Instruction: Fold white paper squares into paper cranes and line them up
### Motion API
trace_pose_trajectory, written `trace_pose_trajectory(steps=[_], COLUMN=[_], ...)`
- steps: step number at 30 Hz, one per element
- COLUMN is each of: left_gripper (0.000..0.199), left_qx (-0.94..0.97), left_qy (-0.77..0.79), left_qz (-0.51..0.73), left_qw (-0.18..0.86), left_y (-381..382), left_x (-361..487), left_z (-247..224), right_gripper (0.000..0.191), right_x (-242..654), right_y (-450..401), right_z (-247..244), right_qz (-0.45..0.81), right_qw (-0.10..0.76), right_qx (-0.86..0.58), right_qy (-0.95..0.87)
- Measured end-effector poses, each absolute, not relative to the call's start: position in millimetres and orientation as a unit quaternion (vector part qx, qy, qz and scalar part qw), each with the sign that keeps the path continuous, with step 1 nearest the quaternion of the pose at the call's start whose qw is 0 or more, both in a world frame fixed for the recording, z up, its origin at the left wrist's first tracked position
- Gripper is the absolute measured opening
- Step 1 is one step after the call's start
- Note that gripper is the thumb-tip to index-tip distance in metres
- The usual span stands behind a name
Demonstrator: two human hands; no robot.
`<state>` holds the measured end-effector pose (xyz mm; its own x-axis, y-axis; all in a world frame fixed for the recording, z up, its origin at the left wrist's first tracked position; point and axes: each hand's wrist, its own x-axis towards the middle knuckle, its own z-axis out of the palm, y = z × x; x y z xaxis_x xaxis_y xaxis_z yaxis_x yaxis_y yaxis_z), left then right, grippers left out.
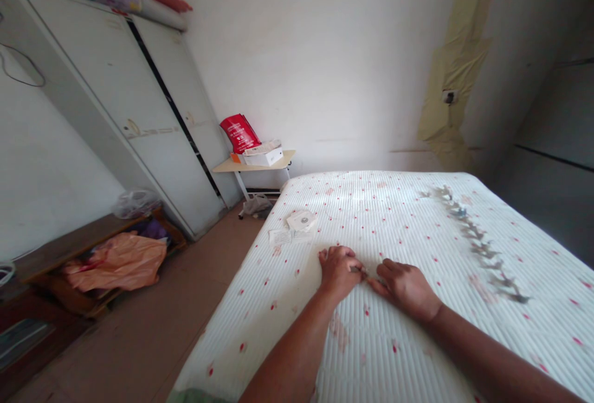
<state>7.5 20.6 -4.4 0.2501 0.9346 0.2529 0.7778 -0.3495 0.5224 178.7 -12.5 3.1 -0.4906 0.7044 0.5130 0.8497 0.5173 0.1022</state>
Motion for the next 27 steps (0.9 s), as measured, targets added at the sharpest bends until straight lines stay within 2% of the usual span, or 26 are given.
trace_pose_trajectory(steps=[4, 13, 22, 27], left_gripper=[0.011, 0.007, 0.018, 0.024], left_qx=[0.776, 0.775, 0.771, 0.741], left_qy=[0.548, 0.547, 0.543, 0.543], left_qz=[0.273, 0.273, 0.282, 0.353], left_qw=[0.149, 0.156, 0.176, 0.179], left_y=[20, 20, 19, 14], left_x=[7, 7, 7, -6], left_z=[-4, -1, 1, 1], right_gripper=[0.042, 0.035, 0.028, 0.028], right_x=[191, 210, 213, 215], right_y=[-19, -35, -49, -57], right_z=[-2, -4, -1, -2], right_qz=[-0.155, 0.020, 0.049, 0.049], right_qw=[0.209, 0.223, 0.219, 0.228], right_qx=[-0.474, -0.524, -0.527, -0.530], right_qy=[-0.842, -0.822, -0.820, -0.815])
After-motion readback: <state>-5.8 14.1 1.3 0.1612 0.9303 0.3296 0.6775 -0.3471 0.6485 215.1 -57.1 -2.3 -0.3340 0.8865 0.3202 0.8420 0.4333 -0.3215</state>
